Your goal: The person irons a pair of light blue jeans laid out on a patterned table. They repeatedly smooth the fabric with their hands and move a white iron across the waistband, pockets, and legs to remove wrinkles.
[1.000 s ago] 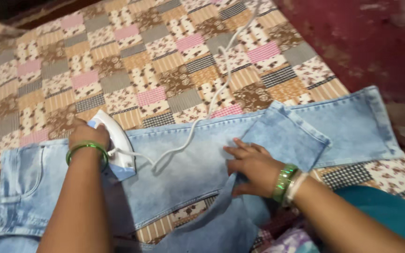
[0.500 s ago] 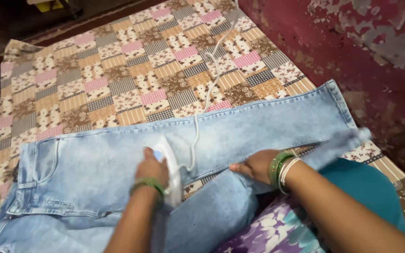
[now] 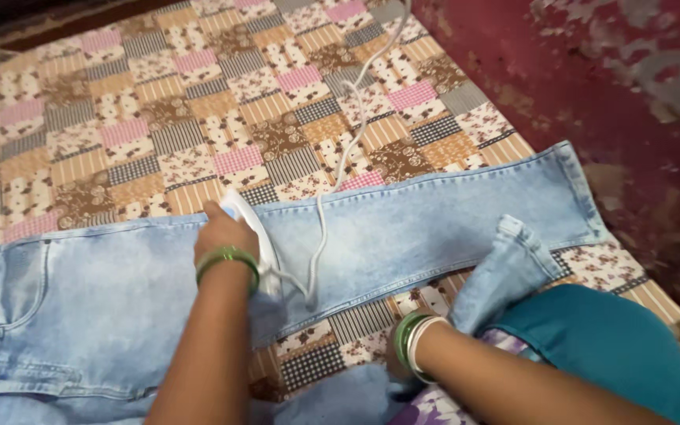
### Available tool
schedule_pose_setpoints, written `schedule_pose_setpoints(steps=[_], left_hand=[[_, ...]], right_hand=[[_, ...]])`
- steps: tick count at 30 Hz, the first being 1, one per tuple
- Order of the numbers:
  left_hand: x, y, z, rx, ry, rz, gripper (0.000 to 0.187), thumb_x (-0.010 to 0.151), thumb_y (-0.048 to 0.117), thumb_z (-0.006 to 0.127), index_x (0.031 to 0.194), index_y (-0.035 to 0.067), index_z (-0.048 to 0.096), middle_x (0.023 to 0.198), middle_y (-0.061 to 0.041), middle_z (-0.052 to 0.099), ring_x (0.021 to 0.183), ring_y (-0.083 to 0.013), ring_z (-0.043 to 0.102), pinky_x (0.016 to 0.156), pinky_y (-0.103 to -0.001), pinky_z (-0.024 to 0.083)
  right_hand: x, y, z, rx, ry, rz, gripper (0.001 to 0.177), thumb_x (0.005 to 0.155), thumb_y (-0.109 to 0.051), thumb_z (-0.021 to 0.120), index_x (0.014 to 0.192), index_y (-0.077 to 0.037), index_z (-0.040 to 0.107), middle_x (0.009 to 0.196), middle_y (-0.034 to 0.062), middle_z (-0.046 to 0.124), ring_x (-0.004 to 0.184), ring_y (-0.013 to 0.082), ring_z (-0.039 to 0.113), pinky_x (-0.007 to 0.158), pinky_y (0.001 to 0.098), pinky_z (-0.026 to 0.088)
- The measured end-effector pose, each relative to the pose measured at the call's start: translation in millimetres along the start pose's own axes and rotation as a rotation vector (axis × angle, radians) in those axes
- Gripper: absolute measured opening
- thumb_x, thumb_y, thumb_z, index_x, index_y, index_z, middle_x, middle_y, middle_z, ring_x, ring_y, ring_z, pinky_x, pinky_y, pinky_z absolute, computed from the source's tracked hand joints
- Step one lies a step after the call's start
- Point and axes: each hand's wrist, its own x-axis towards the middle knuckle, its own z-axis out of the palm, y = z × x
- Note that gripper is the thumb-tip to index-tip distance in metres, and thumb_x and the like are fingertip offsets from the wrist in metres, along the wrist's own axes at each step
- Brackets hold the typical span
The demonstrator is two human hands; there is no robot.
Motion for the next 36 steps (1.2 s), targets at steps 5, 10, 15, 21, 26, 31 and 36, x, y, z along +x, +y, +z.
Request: schedule_pose_setpoints(steps=[5, 10, 15, 21, 26, 31, 36], left_hand=[[57, 13, -2, -0.014, 0.084, 0.037, 0.066, 0.098, 0.028, 0.059, 0.149, -0.003, 0.032, 0.121, -0.033, 0.065, 0.112, -0.0470, 0.064, 0.096, -0.052, 0.051], [87, 29, -10, 0.006, 0.066, -0.003, 0.057, 0.097, 0.024, 0.061, 0.142, -0.004, 0.041, 0.125, -0.035, 0.062, 0.117, -0.0473, 0.063, 0.099, -0.051, 0.051], [84, 20, 0, 0.098, 0.042, 0.030, 0.065, 0.099, 0.026, 0.055, 0.151, -0.001, 0.027, 0.130, -0.034, 0.058, 0.118, -0.0469, 0.060, 0.100, -0.050, 0.049], [9, -10, -5, 0.121, -0.059, -0.044, 0.065, 0.101, 0.031, 0.055, 0.155, 0.005, 0.029, 0.132, -0.031, 0.061, 0.120, -0.0456, 0.063, 0.103, -0.049, 0.051], [-60, -42, -15, 0.162, -0.054, -0.056, 0.058, 0.102, 0.034, 0.054, 0.149, 0.004, 0.036, 0.125, -0.033, 0.065, 0.116, -0.0483, 0.065, 0.100, -0.052, 0.052], [-98, -55, -20, 0.181, -0.105, -0.099, 0.048, 0.103, 0.034, 0.052, 0.141, 0.006, 0.041, 0.123, -0.031, 0.068, 0.116, -0.0473, 0.066, 0.099, -0.053, 0.053], [-70, -50, -23, 0.107, -0.018, -0.119, 0.052, 0.103, 0.033, 0.053, 0.143, 0.004, 0.038, 0.124, -0.032, 0.066, 0.116, -0.0482, 0.065, 0.098, -0.053, 0.052]], right_hand=[[-3, 7, -42, 0.020, 0.112, 0.007, 0.046, 0.100, -0.043, 0.054, 0.116, -0.006, 0.075, 0.119, 0.0213, 0.072, 0.113, 0.0376, 0.068, 0.098, 0.0498, 0.053], [-15, 8, -62, 0.157, 0.240, 0.041, 0.051, 0.097, -0.051, 0.057, 0.108, -0.006, 0.076, 0.112, 0.0204, 0.074, 0.108, 0.0379, 0.069, 0.096, 0.0488, 0.053], [-26, 20, -67, 0.220, 0.306, 0.034, 0.054, 0.093, -0.057, 0.061, 0.107, -0.006, 0.075, 0.112, 0.0214, 0.071, 0.109, 0.0381, 0.068, 0.098, 0.0476, 0.052], [-53, 33, -61, 0.335, 0.483, 0.118, 0.052, 0.093, -0.055, 0.059, 0.115, -0.010, 0.071, 0.114, 0.0195, 0.073, 0.111, 0.0376, 0.068, 0.098, 0.0479, 0.052], [-59, 37, -39, 0.311, 0.558, 0.181, 0.055, 0.091, -0.055, 0.064, 0.125, -0.012, 0.065, 0.127, 0.0218, 0.064, 0.117, 0.0411, 0.064, 0.102, 0.0498, 0.050], [-60, 26, -31, 0.279, 0.572, 0.204, 0.058, 0.088, -0.056, 0.066, 0.131, -0.017, 0.061, 0.131, 0.0201, 0.059, 0.120, 0.0420, 0.061, 0.103, 0.0520, 0.049], [-61, 19, -40, 0.270, 0.525, 0.168, 0.057, 0.092, -0.057, 0.063, 0.129, -0.013, 0.062, 0.126, 0.0221, 0.063, 0.117, 0.0412, 0.063, 0.101, 0.0505, 0.051]])
